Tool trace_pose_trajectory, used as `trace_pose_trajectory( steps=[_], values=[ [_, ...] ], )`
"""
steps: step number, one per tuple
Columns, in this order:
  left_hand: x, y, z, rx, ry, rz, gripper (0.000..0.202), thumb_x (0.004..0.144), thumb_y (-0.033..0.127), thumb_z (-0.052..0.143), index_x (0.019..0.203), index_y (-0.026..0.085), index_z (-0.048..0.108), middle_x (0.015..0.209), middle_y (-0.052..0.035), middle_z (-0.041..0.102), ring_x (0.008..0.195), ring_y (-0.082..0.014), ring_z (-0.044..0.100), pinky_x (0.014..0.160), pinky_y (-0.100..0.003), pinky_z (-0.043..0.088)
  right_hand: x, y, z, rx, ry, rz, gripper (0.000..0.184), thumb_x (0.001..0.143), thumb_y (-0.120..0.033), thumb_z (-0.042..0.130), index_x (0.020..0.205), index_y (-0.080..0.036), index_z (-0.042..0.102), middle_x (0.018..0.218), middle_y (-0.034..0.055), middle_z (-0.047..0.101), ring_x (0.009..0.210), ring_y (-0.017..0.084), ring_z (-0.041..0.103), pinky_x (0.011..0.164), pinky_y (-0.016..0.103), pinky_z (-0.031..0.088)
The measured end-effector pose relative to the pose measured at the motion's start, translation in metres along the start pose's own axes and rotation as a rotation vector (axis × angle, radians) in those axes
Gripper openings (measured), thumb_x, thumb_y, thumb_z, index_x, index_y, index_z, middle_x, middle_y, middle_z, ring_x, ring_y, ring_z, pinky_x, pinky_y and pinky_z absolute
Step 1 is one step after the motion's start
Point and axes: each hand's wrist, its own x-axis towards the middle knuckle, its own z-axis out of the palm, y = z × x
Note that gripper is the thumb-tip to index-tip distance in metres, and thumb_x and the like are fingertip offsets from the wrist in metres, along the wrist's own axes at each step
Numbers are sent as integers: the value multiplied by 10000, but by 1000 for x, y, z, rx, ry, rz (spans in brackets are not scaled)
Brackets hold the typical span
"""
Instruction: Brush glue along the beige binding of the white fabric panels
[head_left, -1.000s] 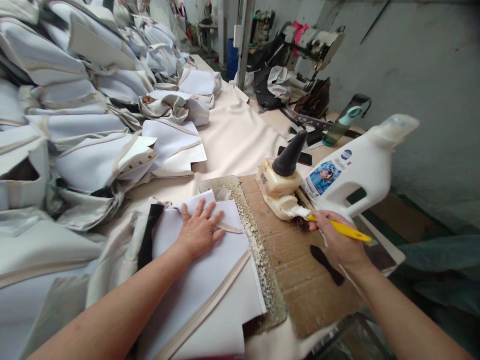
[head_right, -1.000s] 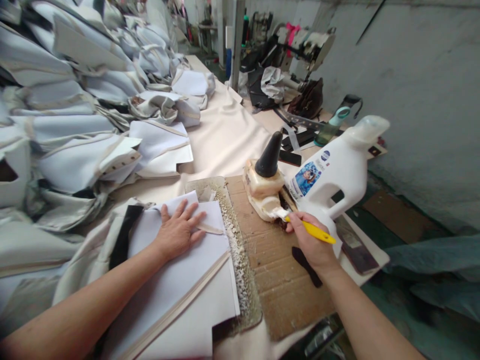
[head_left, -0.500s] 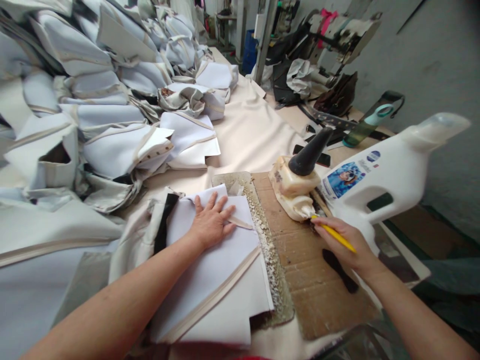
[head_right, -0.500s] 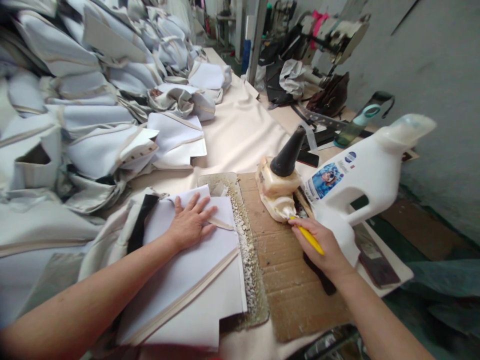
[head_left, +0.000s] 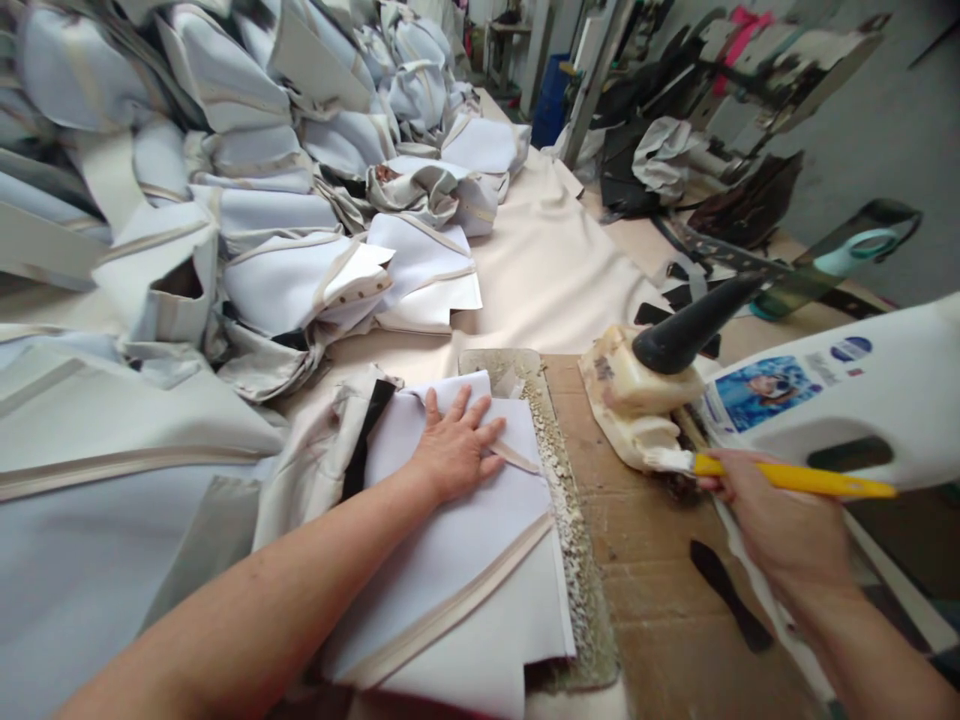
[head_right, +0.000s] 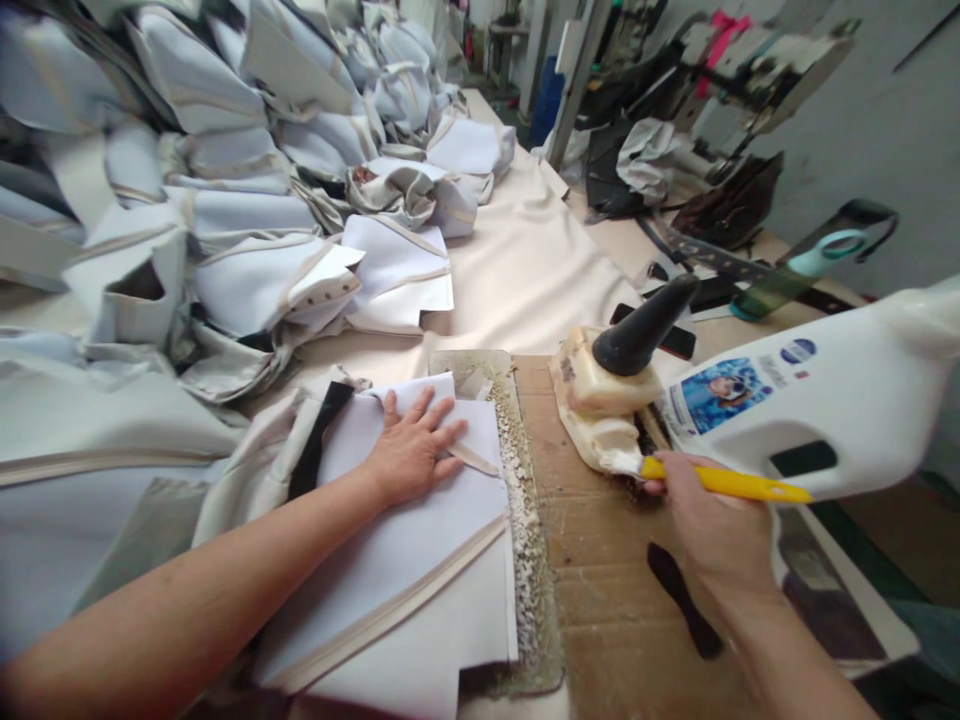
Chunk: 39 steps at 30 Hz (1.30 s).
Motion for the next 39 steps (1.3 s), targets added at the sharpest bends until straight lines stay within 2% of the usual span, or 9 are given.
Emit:
trace_pose_trajectory(
  steps=[6,9,12,20,24,27,31,34,39],
  values=[
    [-1,-2,4,-9,44,11,502,835,575,446,1281,347,480,1440,-36,354,1365,-348,143,998,-700,-57,-19,-34,94,241,-406,-28,268,719,-425,585,715,-161,629,589,26,615,555,172,586,528,266,464],
    [-1,-3,5,-17,54,14,498,836,581,439,1274,349,485,1437,-37,361,1364,-344,149,1001,-696,-50,-10,-45,133,185,-415,-95,273,745,-432,554,719,-170,625,594,24,624,576,173,597,588,270,480],
    [-1,-3,4,-24,51,18,496,839,582,434,1276,351,480,1437,-36,362,1365,-341,149,1000,-698,-38,2,-52,151,164,-365,-146,281,765,-434,522,714,-171,609,585,22,623,586,174,601,619,272,484],
    [-1,-3,6,-40,64,17,494,834,576,447,1270,346,489,1436,-36,363,1363,-339,160,1005,-693,-33,-20,-43,117,0,-438,-96,242,740,-369,529,599,-190,612,511,8,593,515,172,567,515,258,437],
    [-1,-3,5,-37,66,16,484,838,568,446,1264,346,498,1429,-35,374,1360,-342,166,1004,-692,-38,-7,-56,135,2,-383,-219,277,764,-379,508,578,-190,587,524,11,595,571,174,583,597,265,446],
    [-1,-3,5,-37,73,20,486,838,573,443,1265,347,495,1428,-35,375,1360,-340,171,1002,-692,-41,-2,-62,144,32,-343,-206,262,764,-378,497,620,-180,591,546,16,608,584,179,595,608,271,454],
    [-1,-4,9,-39,101,21,490,831,575,451,1263,349,500,1430,-33,372,1363,-344,160,1006,-686,-57,-24,-49,116,-48,-435,-169,262,749,-345,512,557,-183,582,497,4,580,525,170,570,557,269,434],
    [-1,-4,11,-44,110,28,496,827,567,461,1268,342,501,1423,-36,382,1365,-341,154,1009,-677,-77,-42,-35,92,-65,-457,-143,227,758,-337,525,617,-181,611,518,-7,582,542,167,572,564,265,439],
    [0,-3,10,-42,91,24,502,827,560,464,1276,340,496,1427,-38,376,1367,-340,150,1008,-673,-94,-45,-24,86,39,-482,-130,210,761,-356,552,710,-169,632,633,8,624,568,166,584,567,264,459]
  ],
)
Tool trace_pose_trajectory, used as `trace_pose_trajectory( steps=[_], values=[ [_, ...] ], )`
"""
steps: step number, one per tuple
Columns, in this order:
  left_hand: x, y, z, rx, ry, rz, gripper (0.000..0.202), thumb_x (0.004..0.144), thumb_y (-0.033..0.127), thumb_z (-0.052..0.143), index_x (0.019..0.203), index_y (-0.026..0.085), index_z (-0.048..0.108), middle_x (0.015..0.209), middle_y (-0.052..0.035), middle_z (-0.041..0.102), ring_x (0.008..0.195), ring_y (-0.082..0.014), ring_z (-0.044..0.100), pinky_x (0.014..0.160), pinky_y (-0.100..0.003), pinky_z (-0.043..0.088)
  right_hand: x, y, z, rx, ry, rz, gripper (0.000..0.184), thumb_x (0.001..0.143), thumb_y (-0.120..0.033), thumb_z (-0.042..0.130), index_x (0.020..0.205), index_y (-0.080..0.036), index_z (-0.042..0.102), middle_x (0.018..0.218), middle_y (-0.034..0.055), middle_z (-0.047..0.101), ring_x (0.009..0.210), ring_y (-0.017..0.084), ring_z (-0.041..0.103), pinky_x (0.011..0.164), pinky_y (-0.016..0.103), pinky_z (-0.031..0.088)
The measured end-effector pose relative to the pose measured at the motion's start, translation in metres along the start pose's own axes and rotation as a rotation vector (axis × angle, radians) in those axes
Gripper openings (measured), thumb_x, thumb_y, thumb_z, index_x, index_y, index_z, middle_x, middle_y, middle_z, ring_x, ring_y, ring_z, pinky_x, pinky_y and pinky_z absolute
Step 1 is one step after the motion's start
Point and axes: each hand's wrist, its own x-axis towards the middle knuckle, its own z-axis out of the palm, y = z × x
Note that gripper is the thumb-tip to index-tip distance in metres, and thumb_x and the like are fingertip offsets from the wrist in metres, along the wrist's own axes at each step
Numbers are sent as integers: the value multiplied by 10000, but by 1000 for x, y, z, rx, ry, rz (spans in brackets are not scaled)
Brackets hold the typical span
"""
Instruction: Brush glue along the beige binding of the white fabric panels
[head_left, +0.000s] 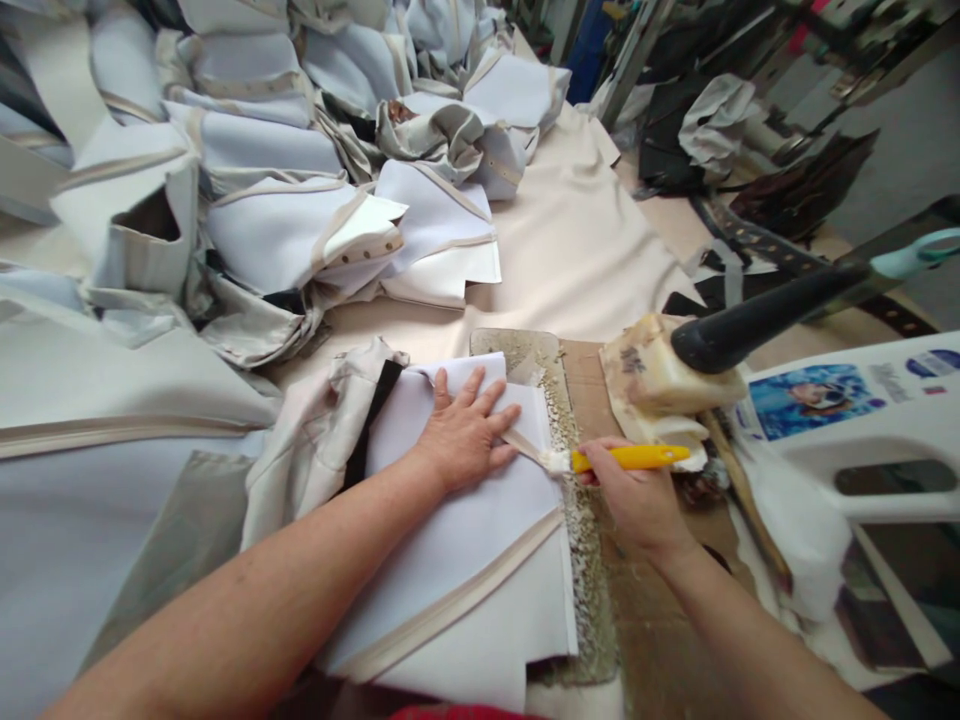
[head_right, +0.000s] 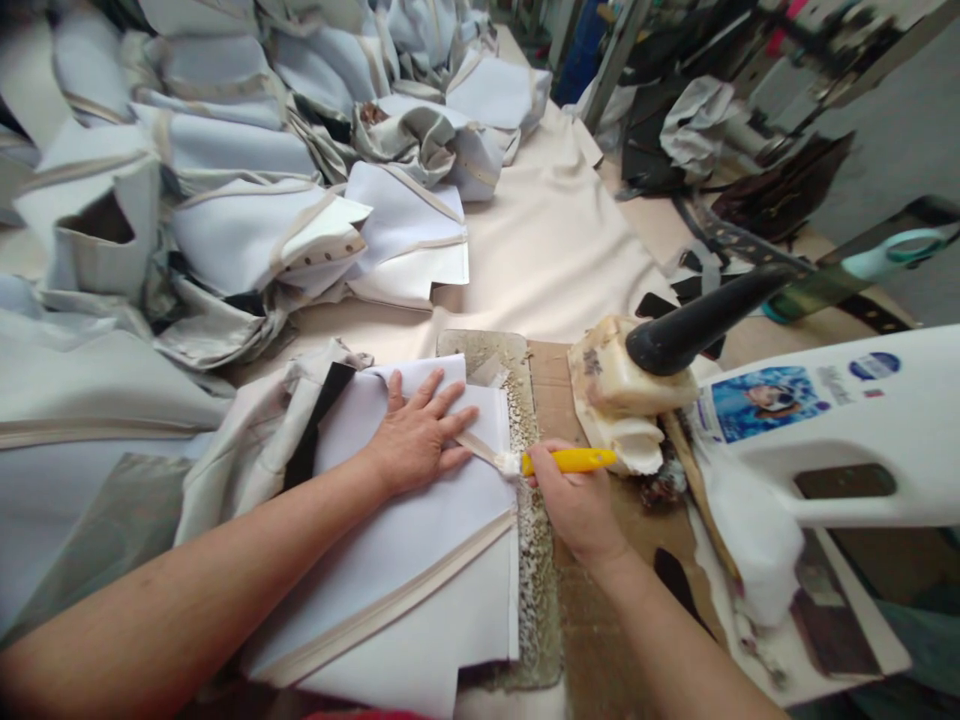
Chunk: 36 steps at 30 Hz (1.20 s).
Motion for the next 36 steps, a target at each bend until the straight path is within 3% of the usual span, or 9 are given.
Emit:
trace_pose_trajectory(
  steps=[3,8,14,22,26,33,36],
  values=[
    [0,1,-1,9,-8,-1,501,833,563,452,1278,339,493,1436,-39,361,1367,-343,144,1003,-675,-100,0,1,-1,17,41,-21,206,764,-351,550,732,-166,633,631,7,617,570,163,582,574,264,464],
    [0,1,-2,18,-14,0,508,833,563,452,1283,332,489,1435,-45,363,1364,-350,153,1001,-682,-88,-1,1,-3,18,-24,-1,225,753,-371,555,712,-161,626,627,16,617,550,167,571,552,273,462],
    [0,2,-3,15,-21,2,496,841,560,437,1283,339,490,1434,-38,365,1364,-354,146,996,-689,-83,19,-3,10,39,41,-75,246,773,-395,531,739,-171,627,652,19,620,610,180,590,603,287,476],
    [0,3,-2,10,-9,14,499,843,549,439,1283,321,497,1425,-43,377,1364,-355,138,997,-681,-109,-31,8,-5,-63,0,50,236,782,-390,541,714,-185,636,585,13,596,576,177,568,581,283,465],
    [0,3,-1,17,5,14,498,843,546,441,1281,317,500,1423,-44,379,1364,-354,140,996,-684,-107,-31,9,-2,19,81,0,254,783,-408,538,719,-175,619,641,33,623,609,189,582,618,302,478],
    [-1,4,-1,30,5,18,502,842,549,444,1287,320,492,1429,-48,369,1361,-349,152,997,-680,-110,-45,6,-7,-51,-40,76,217,755,-363,532,660,-186,616,563,8,593,502,167,545,512,274,435],
    [-1,5,-1,38,-10,13,510,840,554,443,1293,322,483,1433,-46,363,1361,-353,148,989,-685,-114,-34,5,-2,-23,41,16,211,761,-363,530,666,-190,605,571,7,599,554,178,572,559,281,454]
  ],
)
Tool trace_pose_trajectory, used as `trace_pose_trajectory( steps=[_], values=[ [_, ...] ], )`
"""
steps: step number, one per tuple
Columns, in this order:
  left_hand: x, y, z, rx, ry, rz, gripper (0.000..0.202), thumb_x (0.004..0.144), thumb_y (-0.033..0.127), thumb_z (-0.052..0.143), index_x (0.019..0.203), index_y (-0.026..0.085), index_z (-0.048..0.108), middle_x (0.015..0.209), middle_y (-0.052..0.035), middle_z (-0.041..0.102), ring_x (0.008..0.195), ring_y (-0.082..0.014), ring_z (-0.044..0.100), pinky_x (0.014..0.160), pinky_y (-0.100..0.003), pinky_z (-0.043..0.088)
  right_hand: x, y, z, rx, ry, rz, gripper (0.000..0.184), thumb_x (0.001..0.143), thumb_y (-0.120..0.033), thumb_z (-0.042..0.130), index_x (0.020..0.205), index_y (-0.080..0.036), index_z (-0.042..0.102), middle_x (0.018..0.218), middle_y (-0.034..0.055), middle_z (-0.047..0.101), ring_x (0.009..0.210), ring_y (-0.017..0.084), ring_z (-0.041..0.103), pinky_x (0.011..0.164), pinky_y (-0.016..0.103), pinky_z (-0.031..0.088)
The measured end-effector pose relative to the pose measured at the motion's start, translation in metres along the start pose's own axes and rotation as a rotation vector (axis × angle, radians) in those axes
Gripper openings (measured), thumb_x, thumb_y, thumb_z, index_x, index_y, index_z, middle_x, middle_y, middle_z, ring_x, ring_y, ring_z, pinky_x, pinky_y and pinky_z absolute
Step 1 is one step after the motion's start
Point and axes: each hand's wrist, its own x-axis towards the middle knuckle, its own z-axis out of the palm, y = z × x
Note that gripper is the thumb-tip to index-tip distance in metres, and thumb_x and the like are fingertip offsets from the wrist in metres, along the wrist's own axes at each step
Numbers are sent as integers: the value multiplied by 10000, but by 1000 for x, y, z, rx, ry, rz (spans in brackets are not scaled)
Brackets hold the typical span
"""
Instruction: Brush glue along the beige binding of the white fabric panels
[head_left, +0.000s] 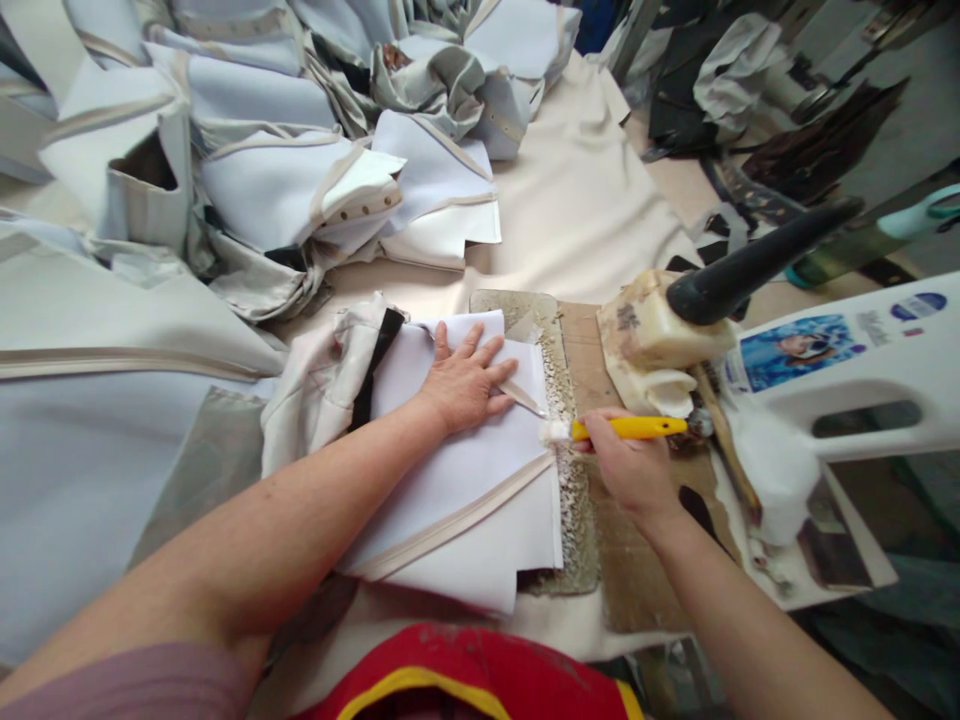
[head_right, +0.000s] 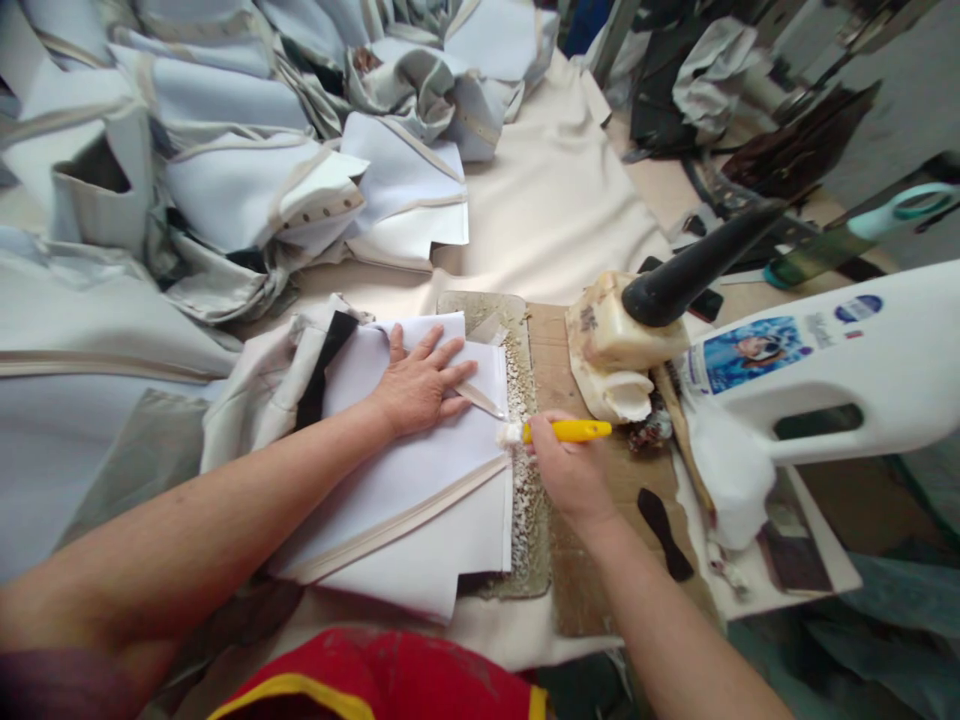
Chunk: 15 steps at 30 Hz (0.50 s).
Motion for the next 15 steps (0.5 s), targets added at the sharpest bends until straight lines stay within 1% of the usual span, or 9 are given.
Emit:
trace_pose_trajectory(
  steps=[1,3,6,8,10,11,13,15],
  values=[
    [0,0,0,4,-3,-4,514,841,557,439,1296,322,480,1434,-46,361,1361,-354,148,987,-685,-116,2,0,2,11,33,-22,211,765,-361,525,663,-191,596,572,8,599,570,180,576,578,284,459],
    [1,-1,0,14,-7,-11,513,844,558,432,1299,323,475,1435,-44,359,1361,-352,147,986,-685,-117,-2,1,3,15,46,-33,217,773,-355,509,641,-197,576,570,7,595,575,178,574,589,286,457],
    [4,0,-6,23,-35,-21,506,848,546,438,1299,321,475,1438,-44,354,1364,-348,142,988,-689,-108,-27,4,-4,-16,-56,16,237,786,-362,487,622,-206,559,574,3,583,548,170,560,560,285,439],
    [2,9,-15,27,-64,-52,511,843,526,463,1310,316,463,1456,-53,321,1367,-362,113,969,-713,-101,-42,6,-10,-17,-84,35,246,795,-379,485,635,-208,562,586,3,581,546,171,557,548,285,432],
    [-10,27,-27,18,-91,-73,509,840,493,488,1313,308,458,1475,-63,279,1367,-377,93,954,-737,-80,-44,7,-13,2,-30,16,250,801,-392,494,658,-202,571,609,8,590,571,174,564,572,286,440],
    [-19,39,-32,-1,-118,-62,482,841,483,491,1288,303,486,1470,-66,287,1363,-380,110,959,-742,-48,-42,8,-12,19,10,1,252,803,-396,498,671,-198,578,620,11,596,589,177,571,590,287,445],
    [-43,64,-36,-64,-213,2,406,844,469,491,1196,281,566,1417,-71,377,1335,-367,207,987,-728,54,-38,11,-9,39,39,-13,249,807,-395,499,695,-191,588,633,14,604,608,180,578,608,286,448],
    [-67,83,-32,-114,-299,50,361,843,439,502,1142,260,596,1355,-70,454,1294,-342,298,1001,-704,139,-45,16,-7,22,-2,-16,246,816,-383,488,698,-191,586,617,10,598,600,178,576,600,282,439]
  ],
)
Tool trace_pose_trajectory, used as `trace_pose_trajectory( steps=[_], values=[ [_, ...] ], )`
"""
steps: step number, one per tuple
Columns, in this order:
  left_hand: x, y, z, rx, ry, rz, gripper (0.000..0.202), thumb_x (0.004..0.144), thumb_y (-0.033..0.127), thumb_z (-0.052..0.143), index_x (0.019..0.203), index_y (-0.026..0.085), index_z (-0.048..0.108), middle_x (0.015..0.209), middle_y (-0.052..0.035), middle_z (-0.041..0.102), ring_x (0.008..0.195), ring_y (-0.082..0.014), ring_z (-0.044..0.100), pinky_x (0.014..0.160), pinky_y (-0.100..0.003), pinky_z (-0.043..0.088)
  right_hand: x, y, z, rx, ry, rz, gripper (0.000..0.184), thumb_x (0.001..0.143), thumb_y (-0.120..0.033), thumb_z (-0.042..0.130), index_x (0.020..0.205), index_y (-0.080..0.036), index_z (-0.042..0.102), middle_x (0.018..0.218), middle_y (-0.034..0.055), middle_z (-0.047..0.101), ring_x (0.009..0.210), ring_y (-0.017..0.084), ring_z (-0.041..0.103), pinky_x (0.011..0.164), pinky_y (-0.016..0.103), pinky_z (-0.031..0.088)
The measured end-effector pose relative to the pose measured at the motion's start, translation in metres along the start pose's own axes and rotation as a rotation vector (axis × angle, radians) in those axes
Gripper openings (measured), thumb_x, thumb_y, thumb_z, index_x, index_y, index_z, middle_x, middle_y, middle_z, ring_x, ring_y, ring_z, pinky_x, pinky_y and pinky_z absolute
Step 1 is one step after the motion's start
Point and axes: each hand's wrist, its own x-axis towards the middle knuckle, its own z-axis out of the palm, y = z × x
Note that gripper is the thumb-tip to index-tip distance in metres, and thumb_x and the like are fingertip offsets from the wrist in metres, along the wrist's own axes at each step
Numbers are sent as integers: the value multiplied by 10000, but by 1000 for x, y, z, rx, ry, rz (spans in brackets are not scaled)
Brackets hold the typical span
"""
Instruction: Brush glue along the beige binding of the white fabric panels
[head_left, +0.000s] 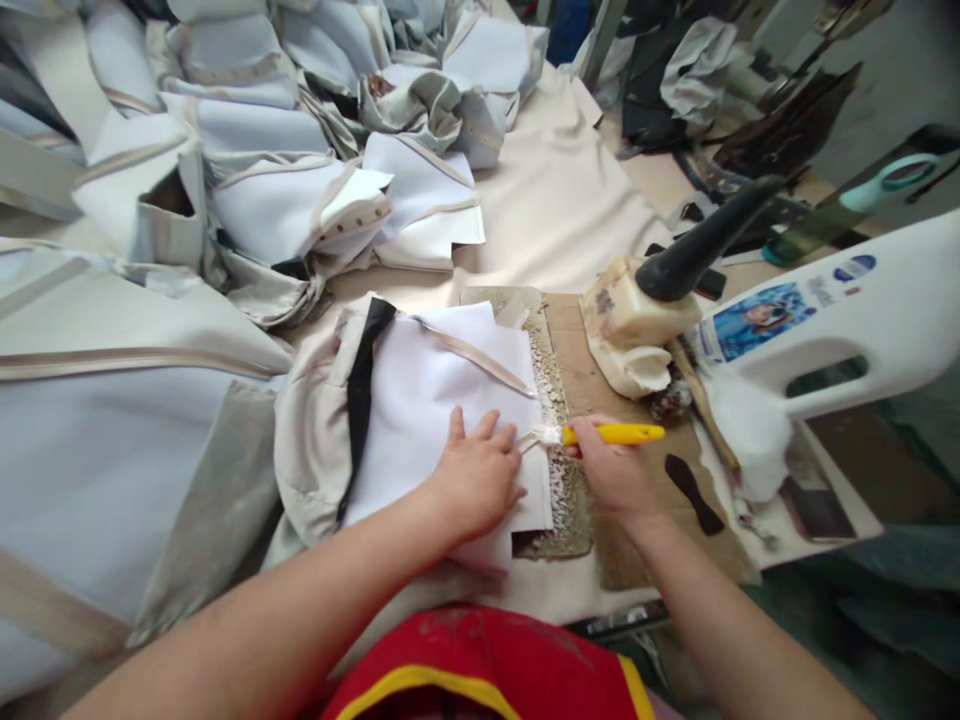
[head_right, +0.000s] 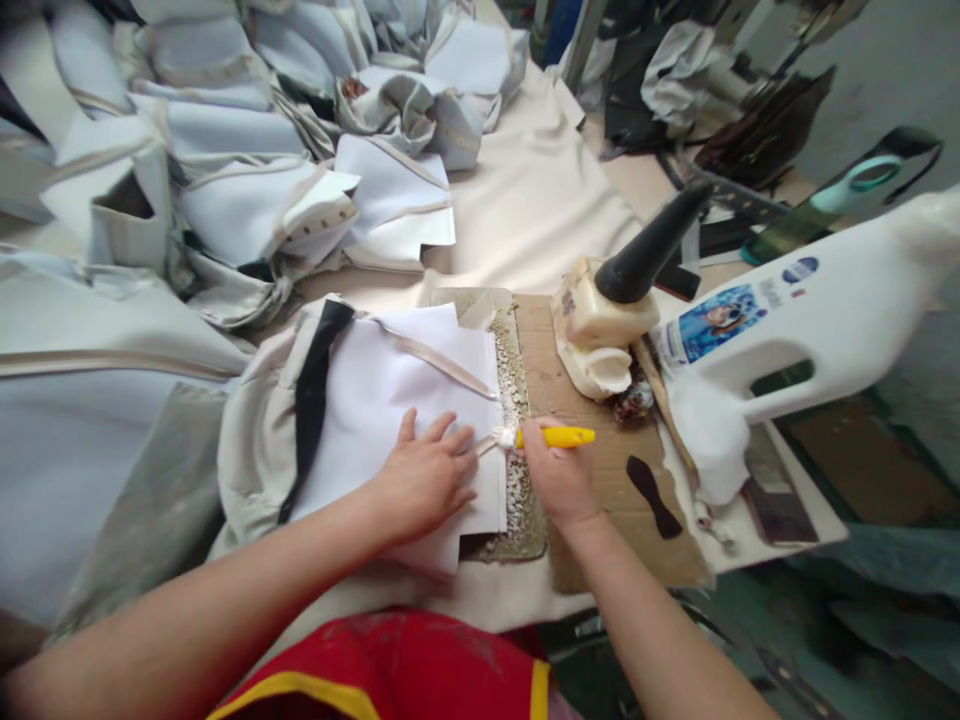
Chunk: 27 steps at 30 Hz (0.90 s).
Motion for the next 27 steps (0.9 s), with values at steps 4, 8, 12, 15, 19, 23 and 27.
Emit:
trace_pose_trajectory(
  steps=[4,8,12,15,19,23,27],
  values=[
    [-20,7,27,7,14,-5,412,842,373,517,1240,266,517,1397,-45,416,1306,-323,291,1007,-714,121,-51,11,-6,-120,-108,-107,291,861,-368,438,663,-199,569,578,3,568,575,170,550,604,281,416],
    [-18,0,35,1,25,-2,427,840,378,519,1256,281,501,1420,-27,389,1323,-314,271,1011,-717,97,-62,8,-11,-181,-187,-244,305,878,-336,414,636,-209,547,577,0,559,578,163,537,603,277,400],
    [-16,1,34,-16,14,-13,441,841,374,515,1272,293,480,1427,-18,377,1333,-303,252,1002,-726,78,-12,-1,4,-193,-20,-301,296,860,-324,398,611,-210,507,580,4,545,593,162,531,604,274,393],
    [-17,2,34,-24,17,-11,440,841,377,512,1272,299,477,1427,-13,377,1337,-297,245,999,-728,76,-12,2,9,-238,2,-372,294,868,-302,384,610,-209,488,581,12,539,603,166,524,621,280,390],
    [-19,1,36,-33,28,-2,435,837,368,519,1263,287,486,1427,-18,377,1334,-292,251,1000,-725,75,-74,12,-5,-316,-202,-538,273,897,-226,388,654,-197,508,603,19,553,596,158,526,607,275,377],
    [-17,0,38,-33,52,4,438,840,379,519,1267,286,484,1420,-16,388,1333,-289,250,1005,-720,69,-91,10,-15,-317,-169,-571,225,898,-199,420,708,-191,539,633,21,580,598,153,544,604,269,389],
    [-18,4,30,-5,19,-8,439,850,397,511,1273,282,486,1422,-22,385,1328,-295,261,1011,-708,91,-70,6,-10,-281,-77,-596,220,896,-215,425,718,-184,552,651,27,596,618,156,560,619,271,404]
  ],
)
